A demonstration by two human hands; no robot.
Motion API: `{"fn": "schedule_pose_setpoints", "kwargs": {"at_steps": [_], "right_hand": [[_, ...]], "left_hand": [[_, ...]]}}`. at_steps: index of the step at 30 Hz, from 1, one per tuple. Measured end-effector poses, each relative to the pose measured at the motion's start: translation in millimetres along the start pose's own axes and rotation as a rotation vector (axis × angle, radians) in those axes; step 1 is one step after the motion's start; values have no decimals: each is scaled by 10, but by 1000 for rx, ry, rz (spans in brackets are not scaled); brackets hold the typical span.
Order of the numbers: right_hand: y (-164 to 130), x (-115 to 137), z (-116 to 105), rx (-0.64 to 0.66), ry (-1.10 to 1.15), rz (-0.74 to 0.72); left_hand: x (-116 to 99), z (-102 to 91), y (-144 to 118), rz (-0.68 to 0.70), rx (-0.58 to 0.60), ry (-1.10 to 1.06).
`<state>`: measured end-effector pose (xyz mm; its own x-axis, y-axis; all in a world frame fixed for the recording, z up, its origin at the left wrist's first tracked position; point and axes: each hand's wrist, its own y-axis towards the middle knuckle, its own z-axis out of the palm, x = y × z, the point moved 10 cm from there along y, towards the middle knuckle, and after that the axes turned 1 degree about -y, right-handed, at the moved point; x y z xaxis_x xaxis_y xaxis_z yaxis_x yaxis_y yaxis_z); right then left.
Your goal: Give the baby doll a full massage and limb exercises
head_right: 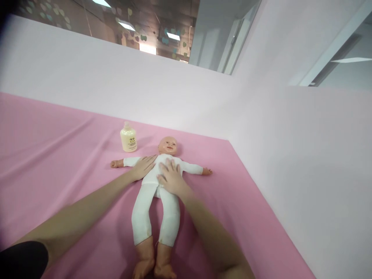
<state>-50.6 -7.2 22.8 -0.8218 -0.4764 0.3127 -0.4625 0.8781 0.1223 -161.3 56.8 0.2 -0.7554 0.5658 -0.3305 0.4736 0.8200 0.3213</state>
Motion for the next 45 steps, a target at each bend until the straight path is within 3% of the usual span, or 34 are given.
{"fn": "schedule_pose_setpoints", "kwargs": {"at_steps": [6, 8, 10, 12, 14, 19, 23, 27, 34, 39, 45], "right_hand": [[-512, 1306, 183, 95, -93, -546], [-705, 1579, 250, 123, -94, -714], [-799, 1677, 280, 137, -105, -805], [-739, 1596, 248, 119, -111, -788], [-546, 1348, 162, 85, -90, -666], [-30, 360, -61, -4, 32, -210], [88, -261, -117, -103, 88, 37], [87, -558, -97, -209, 151, 145], [105, -726, -83, -298, 321, 105], [126, -844, -73, -315, 348, 119], [148, -865, -48, -302, 323, 107]], "left_hand": [[3, -6, 1, 25, 2, 16], [12, -16, 1, 15, 0, 13], [12, -20, 3, 14, -1, 6], [14, -16, 8, 12, 3, 13], [12, 1, 13, 6, 21, 29], [-12, -21, 5, -9, 17, 29], [1, -35, 7, -58, 0, -16], [-130, 37, 7, -97, 46, -125], [-937, 89, -205, 13, 219, -90], [-1735, 75, -566, 405, 301, -127], [-2337, 103, -1025, 724, 423, -267]]}}
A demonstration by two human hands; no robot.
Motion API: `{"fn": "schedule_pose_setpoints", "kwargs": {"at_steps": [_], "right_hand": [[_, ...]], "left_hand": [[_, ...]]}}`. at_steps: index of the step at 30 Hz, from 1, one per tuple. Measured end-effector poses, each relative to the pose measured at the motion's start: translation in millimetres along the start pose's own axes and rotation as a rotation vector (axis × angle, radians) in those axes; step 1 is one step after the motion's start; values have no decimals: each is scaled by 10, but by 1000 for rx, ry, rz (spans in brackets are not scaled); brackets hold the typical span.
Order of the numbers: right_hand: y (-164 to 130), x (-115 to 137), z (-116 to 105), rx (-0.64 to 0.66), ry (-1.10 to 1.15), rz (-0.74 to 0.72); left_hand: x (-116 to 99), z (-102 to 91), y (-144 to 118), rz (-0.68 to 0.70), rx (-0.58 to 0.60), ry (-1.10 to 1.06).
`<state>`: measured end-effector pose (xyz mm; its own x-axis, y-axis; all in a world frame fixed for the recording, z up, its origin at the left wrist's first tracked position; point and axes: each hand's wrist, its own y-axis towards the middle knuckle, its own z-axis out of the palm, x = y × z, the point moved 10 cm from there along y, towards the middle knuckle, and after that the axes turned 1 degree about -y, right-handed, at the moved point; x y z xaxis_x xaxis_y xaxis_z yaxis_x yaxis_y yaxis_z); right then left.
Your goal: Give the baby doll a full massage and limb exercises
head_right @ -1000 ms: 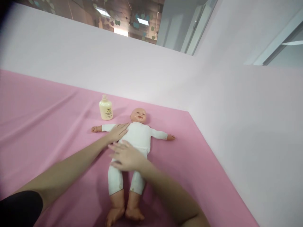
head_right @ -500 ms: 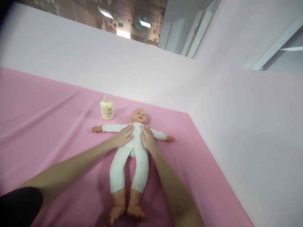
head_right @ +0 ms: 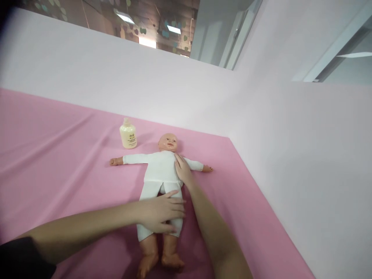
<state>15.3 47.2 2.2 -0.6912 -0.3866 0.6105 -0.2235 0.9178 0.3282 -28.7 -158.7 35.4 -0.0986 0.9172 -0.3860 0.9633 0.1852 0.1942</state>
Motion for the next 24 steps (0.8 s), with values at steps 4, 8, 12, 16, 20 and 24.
{"fn": "schedule_pose_setpoints", "kwargs": {"at_steps": [4, 8, 12, 16, 20, 24], "right_hand": [[14, -26, 6, -10, 44, -19], [20, -58, 23, -13, 71, -36], [23, -57, 28, -5, 52, -48], [4, 13, 47, 40, -44, -32], [-88, 195, 84, 111, -231, 20], [-262, 636, 202, 248, -338, -68]], "left_hand": [[-278, 120, 3, 193, 73, -101], [-160, -36, 39, 155, 13, -115], [444, -408, -10, -160, -217, -14], [1202, -664, -316, -492, -436, 14], [1791, -702, -651, -663, -557, -14], [2093, -706, -863, -731, -689, -107]]}}
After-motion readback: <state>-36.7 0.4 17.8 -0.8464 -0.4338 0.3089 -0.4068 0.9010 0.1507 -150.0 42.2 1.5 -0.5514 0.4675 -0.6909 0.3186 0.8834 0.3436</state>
